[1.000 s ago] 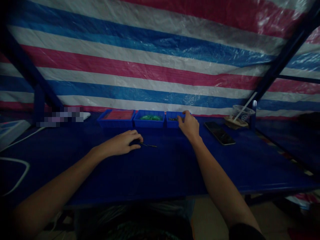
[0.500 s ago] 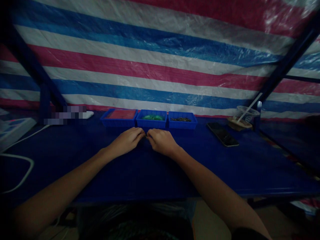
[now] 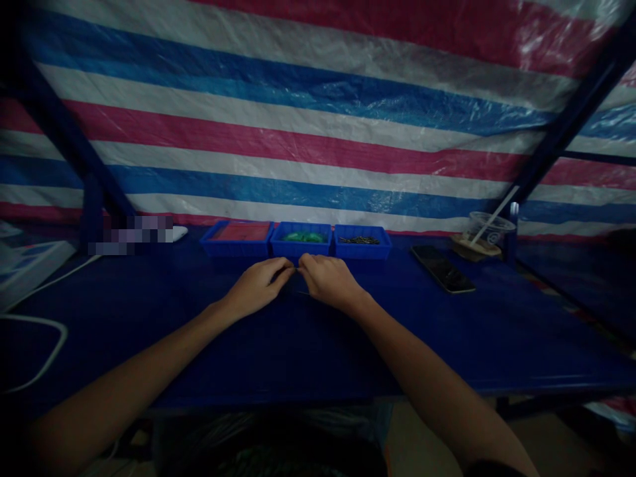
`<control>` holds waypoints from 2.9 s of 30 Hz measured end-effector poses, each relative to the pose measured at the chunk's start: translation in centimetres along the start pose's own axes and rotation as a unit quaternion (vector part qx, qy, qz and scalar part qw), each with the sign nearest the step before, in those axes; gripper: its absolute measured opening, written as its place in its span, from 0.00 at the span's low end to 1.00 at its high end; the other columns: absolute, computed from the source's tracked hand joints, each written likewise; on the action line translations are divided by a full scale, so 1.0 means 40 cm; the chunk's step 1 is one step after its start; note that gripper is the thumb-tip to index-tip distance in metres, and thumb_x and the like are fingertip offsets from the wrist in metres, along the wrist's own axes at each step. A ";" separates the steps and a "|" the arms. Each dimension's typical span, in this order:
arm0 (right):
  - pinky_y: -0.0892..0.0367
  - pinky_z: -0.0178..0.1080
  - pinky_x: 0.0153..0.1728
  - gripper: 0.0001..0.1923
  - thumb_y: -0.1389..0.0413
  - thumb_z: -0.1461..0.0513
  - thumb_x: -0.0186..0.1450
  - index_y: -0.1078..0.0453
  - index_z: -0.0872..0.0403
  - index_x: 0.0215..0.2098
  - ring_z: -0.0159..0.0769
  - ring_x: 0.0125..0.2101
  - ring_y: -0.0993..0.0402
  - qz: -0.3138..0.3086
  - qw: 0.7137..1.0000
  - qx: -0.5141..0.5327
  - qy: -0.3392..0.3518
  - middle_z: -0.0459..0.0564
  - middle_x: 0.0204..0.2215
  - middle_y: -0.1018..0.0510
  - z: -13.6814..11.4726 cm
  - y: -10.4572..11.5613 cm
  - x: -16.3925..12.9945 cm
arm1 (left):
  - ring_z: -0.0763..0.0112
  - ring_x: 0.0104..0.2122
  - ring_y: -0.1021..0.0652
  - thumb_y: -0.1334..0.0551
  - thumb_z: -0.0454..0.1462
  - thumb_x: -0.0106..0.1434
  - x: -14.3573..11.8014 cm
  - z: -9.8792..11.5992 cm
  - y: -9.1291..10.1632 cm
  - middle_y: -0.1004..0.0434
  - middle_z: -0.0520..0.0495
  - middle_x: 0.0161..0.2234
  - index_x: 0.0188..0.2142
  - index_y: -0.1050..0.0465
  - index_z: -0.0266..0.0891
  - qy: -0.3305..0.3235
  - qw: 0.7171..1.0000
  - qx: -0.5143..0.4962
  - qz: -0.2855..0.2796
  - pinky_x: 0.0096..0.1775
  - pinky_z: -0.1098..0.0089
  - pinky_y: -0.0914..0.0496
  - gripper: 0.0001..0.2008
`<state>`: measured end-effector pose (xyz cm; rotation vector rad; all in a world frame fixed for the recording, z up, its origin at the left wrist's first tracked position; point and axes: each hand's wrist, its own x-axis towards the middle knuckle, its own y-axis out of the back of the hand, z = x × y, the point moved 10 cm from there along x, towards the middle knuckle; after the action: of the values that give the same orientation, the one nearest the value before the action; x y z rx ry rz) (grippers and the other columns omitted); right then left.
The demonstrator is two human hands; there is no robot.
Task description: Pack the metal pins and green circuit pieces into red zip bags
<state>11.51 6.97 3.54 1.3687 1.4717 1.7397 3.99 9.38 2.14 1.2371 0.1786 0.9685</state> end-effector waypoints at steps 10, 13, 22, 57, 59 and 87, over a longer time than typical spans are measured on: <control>0.38 0.40 0.34 0.17 0.54 0.58 0.65 0.38 0.59 0.49 0.44 0.36 0.27 0.128 0.938 -0.055 -0.317 0.60 0.41 0.25 0.338 0.066 -0.060 | 0.65 0.39 0.31 0.44 0.35 0.62 -0.014 0.054 -0.093 0.28 0.50 0.36 0.33 0.31 0.40 -0.067 0.994 0.000 -0.082 0.40 0.65 0.38 0.03; 0.38 0.38 0.34 0.17 0.53 0.58 0.65 0.37 0.58 0.48 0.40 0.35 0.28 0.120 0.965 -0.005 -0.234 0.57 0.39 0.25 0.268 0.043 -0.034 | 0.65 0.37 0.31 0.46 0.35 0.63 -0.003 0.031 -0.068 0.28 0.50 0.34 0.33 0.33 0.39 -0.043 0.998 -0.009 -0.052 0.38 0.65 0.38 0.05; 0.38 0.33 0.33 0.08 0.52 0.61 0.65 0.34 0.56 0.39 0.31 0.30 0.32 0.073 0.991 0.100 0.041 0.50 0.32 0.27 -0.021 -0.009 -0.006 | 0.67 0.31 0.31 0.52 0.37 0.65 0.013 -0.024 0.011 0.31 0.48 0.27 0.25 0.38 0.38 0.024 0.999 -0.024 0.039 0.36 0.65 0.38 0.13; 0.36 0.46 0.35 0.22 0.53 0.47 0.60 0.25 0.52 0.36 0.49 0.37 0.26 0.038 0.873 -0.039 -0.485 0.60 0.34 0.23 0.521 0.057 -0.191 | 0.50 0.44 0.32 0.44 0.57 0.55 0.116 -0.007 -0.068 0.35 0.39 0.42 0.42 0.39 0.36 0.043 0.995 0.068 0.056 0.42 0.52 0.35 0.28; 0.36 0.46 0.36 0.21 0.49 0.50 0.56 0.29 0.52 0.43 0.50 0.39 0.27 0.059 0.851 0.010 -0.522 0.60 0.38 0.24 0.572 0.050 -0.227 | 0.50 0.45 0.32 0.39 0.55 0.51 0.089 -0.024 -0.051 0.37 0.39 0.43 0.41 0.40 0.36 0.046 0.995 0.072 0.056 0.42 0.53 0.34 0.28; 0.37 0.46 0.44 0.18 0.49 0.58 0.58 0.29 0.55 0.44 0.43 0.41 0.31 0.282 0.895 0.104 -0.329 0.57 0.40 0.28 0.369 0.105 -0.122 | 0.54 0.54 0.39 0.48 0.26 0.53 0.074 0.033 0.046 0.38 0.36 0.50 0.40 0.35 0.34 -0.062 0.983 0.119 0.128 0.54 0.55 0.39 0.14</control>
<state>27.56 8.13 4.44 2.3805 0.9347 1.1879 5.61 10.51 5.29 1.5641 0.0362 1.1099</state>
